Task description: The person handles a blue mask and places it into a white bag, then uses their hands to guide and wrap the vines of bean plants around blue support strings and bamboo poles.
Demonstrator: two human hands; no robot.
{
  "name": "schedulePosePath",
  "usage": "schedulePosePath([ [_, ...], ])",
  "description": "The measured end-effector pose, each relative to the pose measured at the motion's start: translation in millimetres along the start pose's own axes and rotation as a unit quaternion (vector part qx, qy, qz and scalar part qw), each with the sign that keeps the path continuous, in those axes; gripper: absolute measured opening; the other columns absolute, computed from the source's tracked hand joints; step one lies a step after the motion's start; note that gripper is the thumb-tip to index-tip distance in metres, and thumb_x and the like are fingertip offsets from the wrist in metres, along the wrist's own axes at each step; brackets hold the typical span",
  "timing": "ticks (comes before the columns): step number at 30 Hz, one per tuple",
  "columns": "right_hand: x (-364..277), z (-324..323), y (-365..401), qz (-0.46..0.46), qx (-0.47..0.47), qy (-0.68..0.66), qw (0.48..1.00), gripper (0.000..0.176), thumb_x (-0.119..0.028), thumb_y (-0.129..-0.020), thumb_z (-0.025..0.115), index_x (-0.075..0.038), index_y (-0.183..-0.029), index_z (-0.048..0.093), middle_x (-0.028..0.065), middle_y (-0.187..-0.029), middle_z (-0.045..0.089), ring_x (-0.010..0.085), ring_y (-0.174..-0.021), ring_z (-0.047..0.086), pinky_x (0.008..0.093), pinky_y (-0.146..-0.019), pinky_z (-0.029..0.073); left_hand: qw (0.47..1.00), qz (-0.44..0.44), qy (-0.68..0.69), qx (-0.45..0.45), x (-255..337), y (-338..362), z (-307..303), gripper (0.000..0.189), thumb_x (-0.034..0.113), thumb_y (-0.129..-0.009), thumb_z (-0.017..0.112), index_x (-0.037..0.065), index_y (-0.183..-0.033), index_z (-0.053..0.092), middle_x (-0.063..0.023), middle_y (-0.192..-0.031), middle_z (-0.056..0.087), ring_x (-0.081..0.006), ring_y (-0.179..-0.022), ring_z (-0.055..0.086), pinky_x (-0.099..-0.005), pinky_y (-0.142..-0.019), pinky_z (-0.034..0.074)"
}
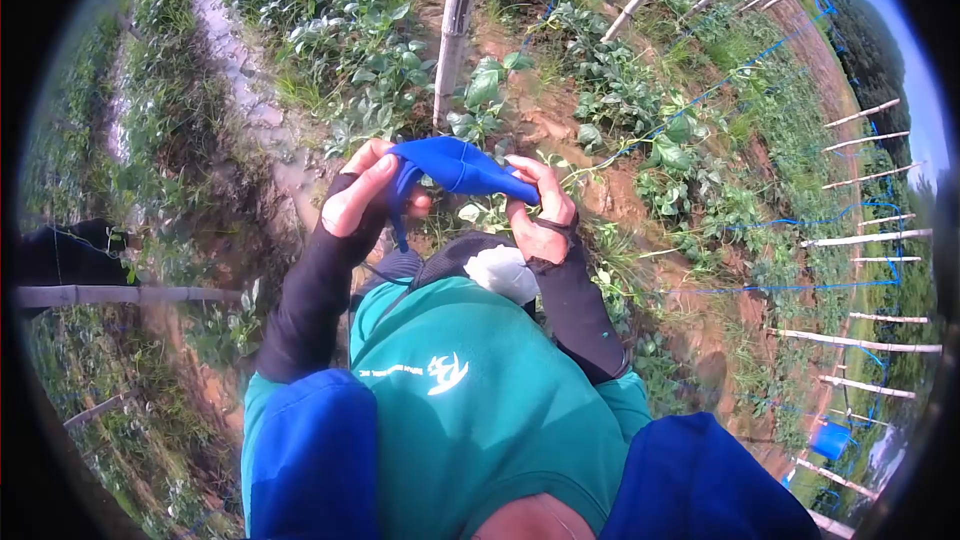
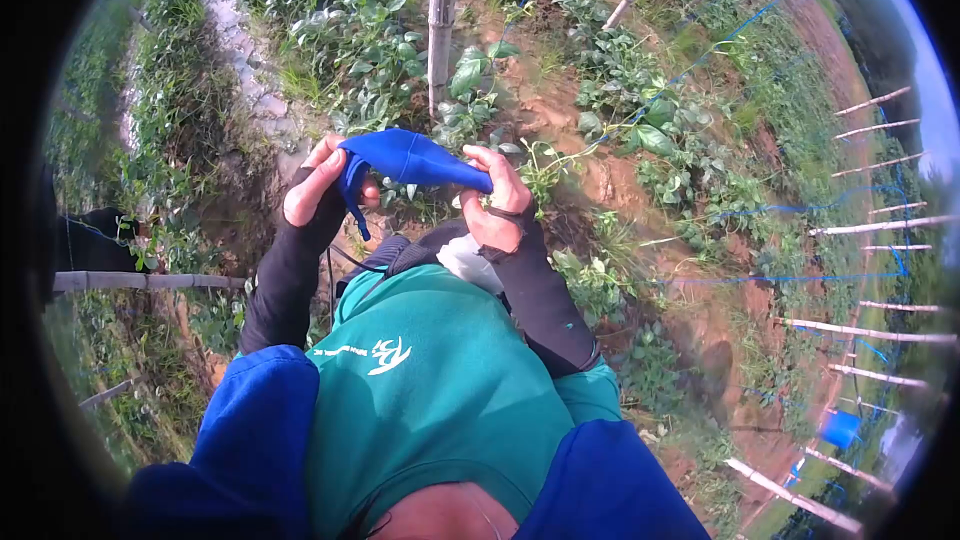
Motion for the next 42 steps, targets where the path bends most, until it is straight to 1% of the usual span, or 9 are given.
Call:
schedulePosePath([
  [9,-7,-50,5,0.285,-0.074,-0.488,0.822,0.032,-0.022,-0.080,0.052,-0.007,-0.108,0.043,0.0019,-0.070,0.049,0.0063,-0.051,0.044,0.0223,-0.049,0.041,0.916,0.124,-0.376,-0.064,28,12,31,0.033,0.018,-0.074,0.060,0.005,-0.102,0.048,-0.0041,-0.078,0.051,-0.0120,-0.066,0.049,-0.0253,-0.062,0.040],
  [13,-10,-58,8,0.288,-0.076,-0.561,0.773,0.030,-0.015,-0.079,0.054,-0.008,-0.106,0.044,-0.0009,-0.068,0.045,0.0042,-0.047,0.036,0.0210,-0.045,0.037,0.687,0.221,-0.676,-0.145,27,16,51,0.046,0.005,-0.057,0.068,0.008,-0.101,0.055,-0.0088,-0.077,0.048,-0.0186,-0.067,0.050,-0.0263,-0.055,0.041],
  [18,-36,-82,10,0.087,-0.087,-0.104,0.987,0.030,-0.008,-0.069,0.063,-0.008,-0.097,0.053,0.0016,-0.077,0.048,0.0091,-0.070,0.048,0.0217,-0.055,0.040,0.736,0.271,-0.607,-0.133,43,16,63,0.031,0.007,-0.061,0.064,0.008,-0.092,0.060,-0.0084,-0.076,0.048,-0.0188,-0.068,0.050,-0.0276,-0.057,0.041],
  [25,-98,-111,16,-0.081,-0.020,0.182,0.980,0.012,-0.011,-0.071,0.061,-0.004,-0.080,0.059,0.0093,-0.091,0.048,0.0205,-0.078,0.049,0.0291,-0.065,0.041,0.846,0.172,-0.497,-0.090,56,17,70,0.016,0.012,-0.080,0.048,-0.002,-0.082,0.055,-0.0069,-0.069,0.052,-0.0148,-0.063,0.050,-0.0258,-0.057,0.039],
  [27,-114,-115,21,-0.069,-0.033,0.163,0.984,0.012,-0.009,-0.073,0.059,-0.001,-0.079,0.054,0.0106,-0.080,0.051,0.0212,-0.071,0.050,0.0293,-0.062,0.041,0.901,0.069,-0.427,-0.005,58,28,79,0.017,0.013,-0.082,0.046,-0.001,-0.085,0.054,-0.0064,-0.068,0.053,-0.0132,-0.063,0.050,-0.0245,-0.057,0.039],
  [33,-193,-153,56,-0.060,0.080,-0.162,0.982,0.015,-0.014,-0.075,0.056,0.000,-0.077,0.053,0.0051,-0.059,0.048,0.0081,-0.044,0.040,0.0233,-0.045,0.037,0.916,0.288,-0.251,-0.123,116,71,141,0.022,0.018,-0.080,0.050,-0.003,-0.082,0.054,-0.0063,-0.058,0.053,-0.0103,-0.042,0.047,-0.0215,-0.038,0.035],
  [36,-252,-173,52,-0.189,-0.211,-0.011,0.959,0.015,-0.015,-0.077,0.053,-0.005,-0.065,0.052,-0.0023,-0.045,0.036,0.0094,-0.038,0.034,0.0255,-0.042,0.037,0.682,0.252,-0.431,-0.534,151,105,182,0.019,0.029,-0.082,0.045,0.011,-0.080,0.049,-0.0022,-0.081,0.053,-0.0105,-0.069,0.049,-0.0232,-0.064,0.038],
  [39,-278,-179,69,-0.249,-0.151,0.025,0.956,0.026,-0.029,-0.077,0.051,-0.005,-0.065,0.052,-0.0026,-0.045,0.033,0.0089,-0.037,0.031,0.0232,-0.037,0.030,0.771,0.351,-0.486,-0.215,161,138,197,0.014,0.025,-0.067,0.044,0.014,-0.074,0.046,-0.0037,-0.064,0.042,-0.0171,-0.058,0.038,-0.0321,-0.054,0.036],
  [42,-307,-186,94,-0.166,-0.047,0.040,0.984,0.020,-0.026,-0.075,0.050,-0.007,-0.072,0.049,0.0022,-0.057,0.038,0.0120,-0.048,0.033,0.0252,-0.042,0.031,0.750,0.384,-0.423,-0.332,174,147,196,0.016,0.017,-0.055,0.060,0.013,-0.068,0.051,-0.0065,-0.068,0.048,-0.0191,-0.062,0.042,-0.0303,-0.046,0.035],
])
Point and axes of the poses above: each hand's wrist, its own y-axis away from the middle knuckle, its own z-axis out of the palm, x = y × z, the point moved 6 cm from there along -y, towards the middle knuckle
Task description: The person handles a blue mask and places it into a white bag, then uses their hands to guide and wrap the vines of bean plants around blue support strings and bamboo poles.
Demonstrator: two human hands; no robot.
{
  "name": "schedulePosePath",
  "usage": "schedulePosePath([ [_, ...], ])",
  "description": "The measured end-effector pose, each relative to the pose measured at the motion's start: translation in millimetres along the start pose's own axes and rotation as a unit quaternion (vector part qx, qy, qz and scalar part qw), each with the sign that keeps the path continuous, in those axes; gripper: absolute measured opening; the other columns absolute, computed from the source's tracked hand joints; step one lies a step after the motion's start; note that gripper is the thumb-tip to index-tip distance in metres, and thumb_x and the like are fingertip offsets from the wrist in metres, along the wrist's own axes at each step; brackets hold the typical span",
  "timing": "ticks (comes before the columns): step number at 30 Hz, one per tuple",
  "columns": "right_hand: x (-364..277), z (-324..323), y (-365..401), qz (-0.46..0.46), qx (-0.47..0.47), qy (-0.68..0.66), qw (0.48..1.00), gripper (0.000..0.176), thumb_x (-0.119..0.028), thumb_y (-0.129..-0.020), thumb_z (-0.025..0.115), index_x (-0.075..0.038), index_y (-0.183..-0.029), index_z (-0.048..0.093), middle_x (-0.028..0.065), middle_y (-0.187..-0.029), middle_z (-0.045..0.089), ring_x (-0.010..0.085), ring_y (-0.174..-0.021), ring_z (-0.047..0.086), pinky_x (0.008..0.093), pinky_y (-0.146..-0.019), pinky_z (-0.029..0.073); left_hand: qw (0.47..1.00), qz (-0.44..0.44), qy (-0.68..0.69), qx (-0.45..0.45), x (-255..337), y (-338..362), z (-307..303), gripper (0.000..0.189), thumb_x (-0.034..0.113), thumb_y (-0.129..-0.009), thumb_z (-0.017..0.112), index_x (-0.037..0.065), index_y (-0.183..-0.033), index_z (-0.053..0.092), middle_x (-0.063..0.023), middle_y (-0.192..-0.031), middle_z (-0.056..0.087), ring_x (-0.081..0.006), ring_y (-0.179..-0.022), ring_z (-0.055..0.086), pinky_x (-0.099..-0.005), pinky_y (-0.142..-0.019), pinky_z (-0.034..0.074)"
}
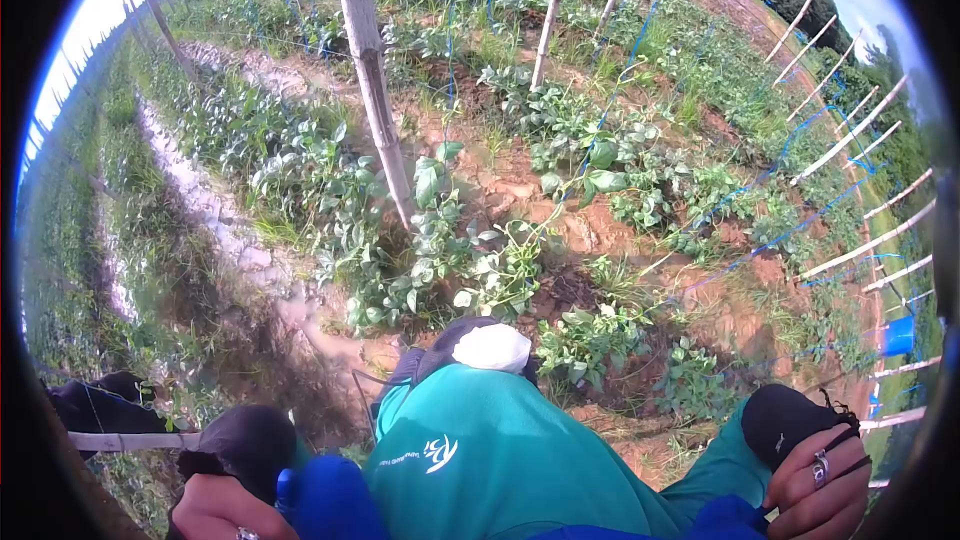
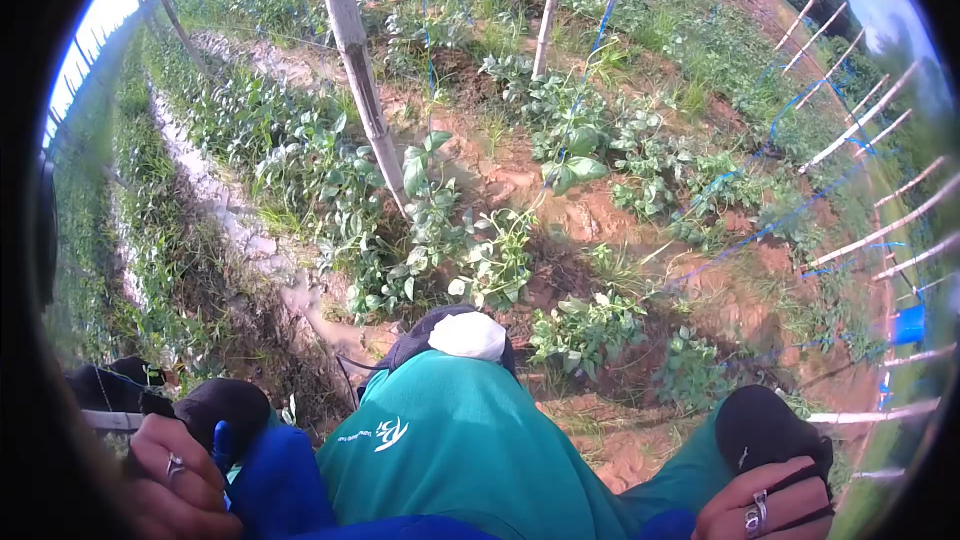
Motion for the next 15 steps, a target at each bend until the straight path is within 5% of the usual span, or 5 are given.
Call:
schedulePosePath([
  [1,1,-3,4,0.113,0.017,-0.011,0.993,0.004,-0.013,-0.073,0.047,-0.011,-0.072,0.044,0.0050,-0.064,0.040,0.0161,-0.059,0.037,0.0297,-0.052,0.039,1.000,0.016,-0.008,-0.001,2,-2,-2,0.016,0.017,-0.056,0.060,0.013,-0.068,0.051,-0.0065,-0.069,0.048,-0.0190,-0.063,0.042,-0.0303,-0.047,0.035],
  [3,12,-16,6,0.098,0.027,-0.058,0.993,0.007,-0.012,-0.068,0.052,-0.015,-0.069,0.045,0.0014,-0.056,0.041,0.0095,-0.038,0.030,0.0284,-0.048,0.039,0.999,0.039,-0.021,0.008,1,-3,0,0.016,0.018,-0.057,0.059,0.013,-0.069,0.050,-0.0064,-0.070,0.048,-0.0189,-0.063,0.042,-0.0301,-0.047,0.035],
  [5,-4,-17,15,-0.297,-0.214,-0.219,0.905,0.047,-0.045,-0.075,0.043,-0.006,-0.100,0.045,0.0123,-0.089,0.052,0.0184,-0.069,0.051,0.0365,-0.050,0.042,0.998,0.055,-0.033,0.018,5,-2,-1,0.015,0.018,-0.058,0.058,0.013,-0.070,0.050,-0.0064,-0.071,0.048,-0.0187,-0.064,0.042,-0.0300,-0.048,0.035],
  [7,-13,-11,18,-0.084,-0.074,-0.270,0.956,0.039,-0.036,-0.072,0.046,-0.001,-0.089,0.051,0.0138,-0.090,0.051,0.0200,-0.070,0.052,0.0344,-0.048,0.041,0.996,0.067,-0.050,0.029,13,0,-3,0.015,0.019,-0.059,0.058,0.013,-0.071,0.050,-0.0064,-0.072,0.048,-0.0186,-0.064,0.043,-0.0298,-0.048,0.036],
  [15,-22,5,3,-0.309,-0.022,-0.004,0.951,0.039,-0.035,-0.073,0.045,-0.001,-0.090,0.050,0.0143,-0.091,0.051,0.0206,-0.073,0.052,0.0354,-0.051,0.042,0.987,0.108,-0.100,0.070,35,8,-7,0.015,0.022,-0.063,0.055,0.013,-0.074,0.050,-0.0064,-0.076,0.048,-0.0180,-0.066,0.044,-0.0292,-0.051,0.036],
])
Point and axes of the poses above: each hand's wrist, its own y-axis away from the middle knuckle, its own z-axis out of the palm, x = y × z, the point moved 6 cm from there along -y, towards the middle knuckle
